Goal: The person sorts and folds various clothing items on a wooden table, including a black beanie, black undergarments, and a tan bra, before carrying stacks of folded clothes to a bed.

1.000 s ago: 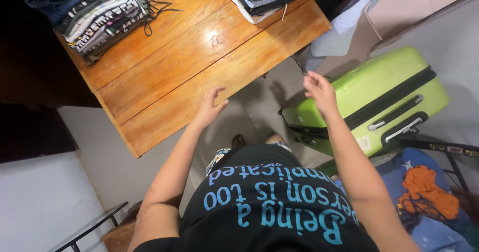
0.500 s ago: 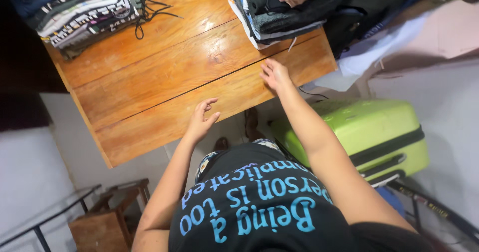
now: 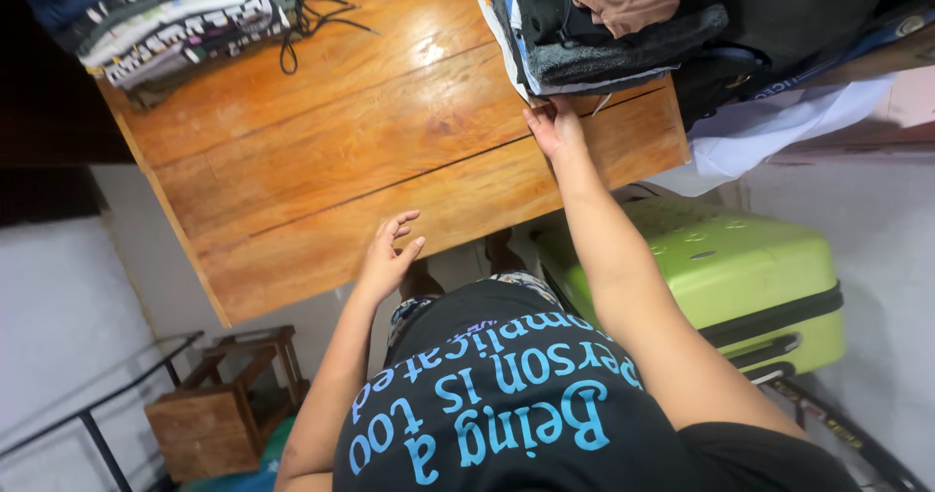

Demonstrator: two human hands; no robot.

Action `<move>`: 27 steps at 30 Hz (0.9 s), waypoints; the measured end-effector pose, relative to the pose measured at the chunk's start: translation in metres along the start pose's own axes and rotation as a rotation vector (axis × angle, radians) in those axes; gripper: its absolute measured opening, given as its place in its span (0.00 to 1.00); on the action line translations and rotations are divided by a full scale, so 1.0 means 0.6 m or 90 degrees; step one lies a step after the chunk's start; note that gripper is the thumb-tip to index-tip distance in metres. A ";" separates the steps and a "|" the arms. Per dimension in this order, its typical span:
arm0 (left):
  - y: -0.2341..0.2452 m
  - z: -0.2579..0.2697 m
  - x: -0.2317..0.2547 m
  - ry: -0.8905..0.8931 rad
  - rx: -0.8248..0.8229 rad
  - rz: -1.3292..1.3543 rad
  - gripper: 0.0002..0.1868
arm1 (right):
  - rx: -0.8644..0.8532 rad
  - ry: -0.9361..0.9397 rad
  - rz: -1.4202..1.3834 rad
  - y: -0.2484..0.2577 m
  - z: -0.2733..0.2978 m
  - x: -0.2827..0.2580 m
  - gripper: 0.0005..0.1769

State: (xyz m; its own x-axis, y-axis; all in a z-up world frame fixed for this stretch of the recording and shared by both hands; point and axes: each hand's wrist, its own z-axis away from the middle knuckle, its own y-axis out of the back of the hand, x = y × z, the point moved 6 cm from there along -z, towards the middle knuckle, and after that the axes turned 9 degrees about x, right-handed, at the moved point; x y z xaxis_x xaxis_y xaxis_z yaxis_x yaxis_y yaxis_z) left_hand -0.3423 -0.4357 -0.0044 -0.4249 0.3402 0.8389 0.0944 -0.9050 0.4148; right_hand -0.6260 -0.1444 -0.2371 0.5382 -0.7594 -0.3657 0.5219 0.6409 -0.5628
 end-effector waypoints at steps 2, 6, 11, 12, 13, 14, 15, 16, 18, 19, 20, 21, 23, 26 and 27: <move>0.017 -0.017 0.009 -0.023 -0.018 -0.013 0.25 | -0.017 -0.020 0.032 -0.023 0.001 0.008 0.16; 0.068 -0.033 0.023 -0.062 -0.062 -0.065 0.25 | 0.074 -0.002 -0.072 -0.051 -0.008 0.033 0.18; 0.149 -0.045 0.006 -0.081 -0.096 -0.107 0.25 | 0.080 0.122 -0.191 -0.075 -0.024 0.037 0.17; 0.166 -0.049 -0.001 -0.092 -0.101 -0.109 0.25 | 0.112 0.126 -0.184 -0.064 -0.023 0.043 0.17; 0.180 -0.053 -0.009 -0.103 -0.104 -0.108 0.25 | 0.142 0.131 -0.174 -0.055 -0.022 0.036 0.16; 0.192 -0.057 -0.017 -0.101 -0.110 -0.112 0.25 | 0.173 0.136 -0.164 -0.043 -0.019 0.038 0.16; 0.202 -0.065 -0.023 -0.101 -0.114 -0.116 0.25 | 0.166 0.148 -0.139 -0.036 -0.014 0.042 0.16; 0.211 -0.073 -0.027 -0.101 -0.118 -0.120 0.25 | 0.160 0.159 -0.113 -0.025 -0.009 0.045 0.15; 0.220 -0.092 -0.028 -0.120 -0.129 -0.132 0.25 | 0.153 0.168 -0.095 -0.002 0.006 0.060 0.15; 0.223 -0.100 -0.029 -0.128 -0.136 -0.138 0.26 | 0.152 0.163 -0.102 0.011 0.018 0.077 0.15; 0.222 -0.107 -0.028 -0.138 -0.145 -0.139 0.25 | 0.150 0.158 -0.110 0.025 0.030 0.092 0.14; 0.219 -0.116 -0.027 -0.150 -0.152 -0.138 0.25 | 0.116 0.135 -0.121 0.036 0.045 0.110 0.14; 0.210 -0.135 -0.028 -0.158 -0.169 -0.133 0.25 | 0.049 0.090 -0.144 0.072 0.093 0.167 0.15; 0.185 -0.169 -0.032 -0.173 -0.183 -0.114 0.27 | 0.045 0.097 -0.010 0.157 0.203 0.258 0.15; 0.172 -0.182 -0.030 -0.192 -0.179 -0.102 0.27 | 0.070 0.106 0.091 0.180 0.242 0.283 0.16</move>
State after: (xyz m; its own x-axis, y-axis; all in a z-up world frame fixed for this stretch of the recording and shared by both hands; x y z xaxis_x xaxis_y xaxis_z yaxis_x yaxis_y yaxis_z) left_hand -0.4231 -0.5630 -0.0149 -0.1282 0.5038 0.8542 -0.2173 -0.8547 0.4715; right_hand -0.3819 -0.1878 -0.2523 0.5004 -0.6619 -0.5581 0.5215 0.7450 -0.4160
